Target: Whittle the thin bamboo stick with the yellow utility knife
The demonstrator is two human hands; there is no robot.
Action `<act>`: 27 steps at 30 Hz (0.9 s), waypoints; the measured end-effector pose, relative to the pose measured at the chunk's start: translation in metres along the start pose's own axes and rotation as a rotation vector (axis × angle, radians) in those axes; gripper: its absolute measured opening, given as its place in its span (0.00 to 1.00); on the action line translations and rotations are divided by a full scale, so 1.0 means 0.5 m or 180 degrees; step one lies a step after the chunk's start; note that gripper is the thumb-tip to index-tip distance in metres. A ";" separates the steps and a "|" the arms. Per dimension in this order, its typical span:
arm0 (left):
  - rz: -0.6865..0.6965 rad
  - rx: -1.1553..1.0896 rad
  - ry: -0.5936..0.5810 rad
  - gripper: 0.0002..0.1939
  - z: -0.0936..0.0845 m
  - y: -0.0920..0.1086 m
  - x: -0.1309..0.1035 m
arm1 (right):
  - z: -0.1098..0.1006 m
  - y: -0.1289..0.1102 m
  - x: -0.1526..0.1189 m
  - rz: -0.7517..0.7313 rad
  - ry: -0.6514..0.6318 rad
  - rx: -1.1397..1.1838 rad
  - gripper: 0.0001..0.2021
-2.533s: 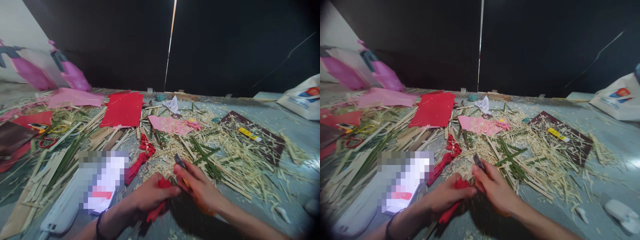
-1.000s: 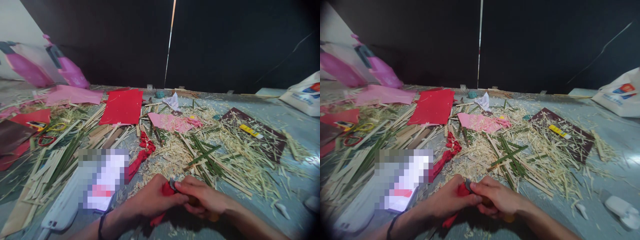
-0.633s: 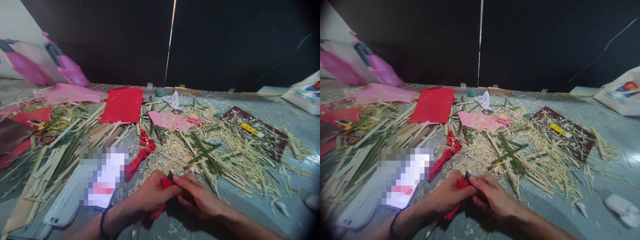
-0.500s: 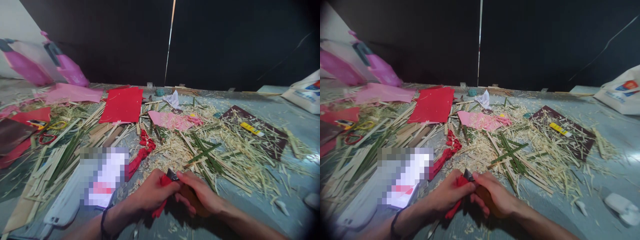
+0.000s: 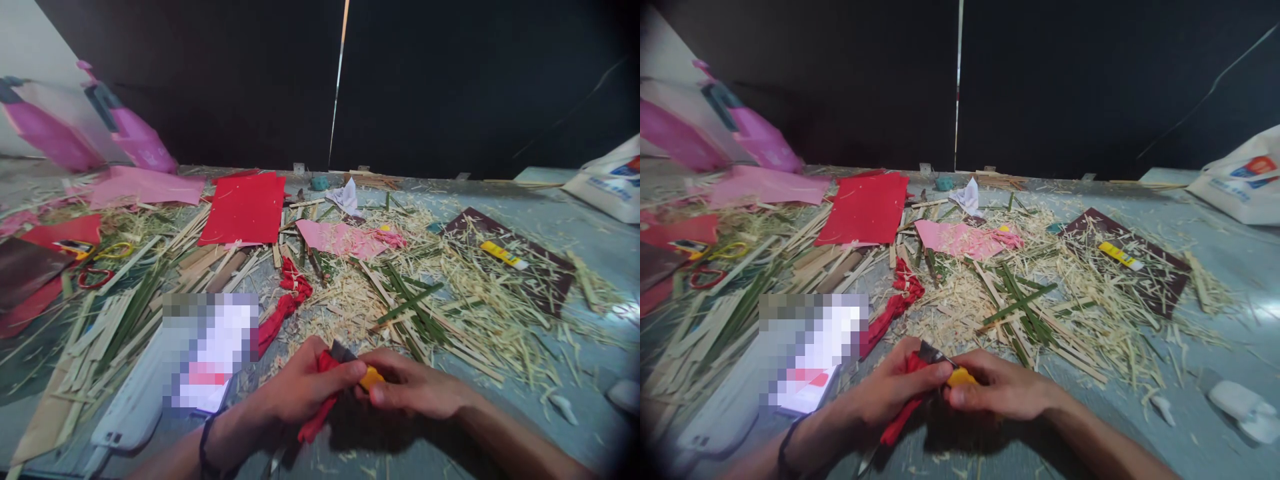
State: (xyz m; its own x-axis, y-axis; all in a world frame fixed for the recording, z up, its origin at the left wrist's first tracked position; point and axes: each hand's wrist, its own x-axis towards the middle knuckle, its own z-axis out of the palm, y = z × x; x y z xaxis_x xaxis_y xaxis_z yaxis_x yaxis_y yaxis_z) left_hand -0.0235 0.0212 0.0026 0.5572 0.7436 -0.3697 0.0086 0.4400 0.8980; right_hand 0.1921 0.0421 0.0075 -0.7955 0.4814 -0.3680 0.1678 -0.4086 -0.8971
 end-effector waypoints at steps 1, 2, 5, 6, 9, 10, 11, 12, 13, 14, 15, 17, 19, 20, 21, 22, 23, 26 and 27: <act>-0.0018 -0.0007 -0.0070 0.29 0.000 0.002 -0.002 | -0.003 0.002 0.001 0.0014 -0.0179 -0.0021 0.25; -0.0031 -0.0012 -0.0149 0.29 -0.001 0.003 -0.003 | -0.004 0.006 0.003 0.0042 -0.0365 0.0009 0.24; -0.0072 -0.0052 -0.0164 0.30 -0.004 0.004 -0.002 | 0.001 0.023 0.010 0.0208 -0.0466 0.0389 0.23; -0.0080 -0.0094 -0.0106 0.30 -0.004 0.002 -0.001 | 0.007 0.029 0.013 0.0242 -0.0342 0.0578 0.22; -0.0060 -0.0304 0.0227 0.31 -0.002 -0.004 0.005 | 0.034 0.046 0.025 0.0117 0.0062 0.1127 0.21; -0.0059 -0.0401 0.0405 0.31 -0.001 -0.006 0.007 | 0.045 0.050 0.031 0.0030 0.0174 0.1273 0.22; -0.0066 -0.0487 0.0568 0.31 0.000 -0.009 0.009 | 0.055 0.053 0.037 -0.0053 0.0293 0.1385 0.23; -0.0078 -0.0548 0.0679 0.31 0.002 -0.011 0.012 | 0.064 0.056 0.043 -0.0126 0.0427 0.1460 0.24; -0.0089 -0.0588 0.0740 0.31 0.004 -0.012 0.013 | 0.072 0.058 0.048 -0.0174 0.0550 0.1505 0.25; -0.0089 -0.0613 0.0774 0.31 0.005 -0.013 0.015 | 0.079 0.060 0.053 -0.0176 0.0640 0.1536 0.26; -0.0079 -0.0624 0.0787 0.31 0.007 -0.014 0.016 | 0.083 0.060 0.055 -0.0154 0.0705 0.1557 0.26; -0.0042 -0.0672 0.0857 0.30 0.010 -0.015 0.017 | 0.089 0.061 0.057 -0.0103 0.0777 0.1559 0.26; -0.0031 -0.0751 0.0964 0.30 0.013 -0.017 0.019 | 0.093 0.062 0.055 -0.0076 0.0854 0.1562 0.26; -0.0036 -0.0778 0.0990 0.30 0.015 -0.018 0.019 | 0.094 0.063 0.055 -0.0078 0.0887 0.1566 0.26; -0.0045 -0.0801 0.1002 0.30 0.016 -0.019 0.019 | 0.096 0.065 0.054 -0.0084 0.0918 0.1577 0.27; -0.0057 -0.0815 0.1011 0.30 0.017 -0.020 0.020 | 0.099 0.067 0.054 -0.0098 0.0957 0.1595 0.27; -0.0066 -0.0822 0.1025 0.30 0.018 -0.020 0.021 | 0.102 0.069 0.056 -0.0120 0.0991 0.1618 0.27; -0.0044 -0.0724 0.1081 0.31 0.018 -0.018 0.023 | 0.119 0.073 0.067 -0.0194 0.1103 0.1748 0.27; -0.0018 -0.0686 0.1109 0.31 0.017 -0.016 0.024 | 0.125 0.073 0.072 -0.0216 0.1155 0.1813 0.27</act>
State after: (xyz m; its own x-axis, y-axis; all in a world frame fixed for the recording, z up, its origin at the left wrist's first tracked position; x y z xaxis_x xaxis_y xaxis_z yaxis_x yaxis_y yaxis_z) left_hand -0.0098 0.0222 -0.0072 0.2427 0.8506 -0.4665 -0.1841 0.5125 0.8387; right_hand 0.1331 -0.0041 -0.0233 -0.5310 0.7095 -0.4633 -0.2876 -0.6652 -0.6891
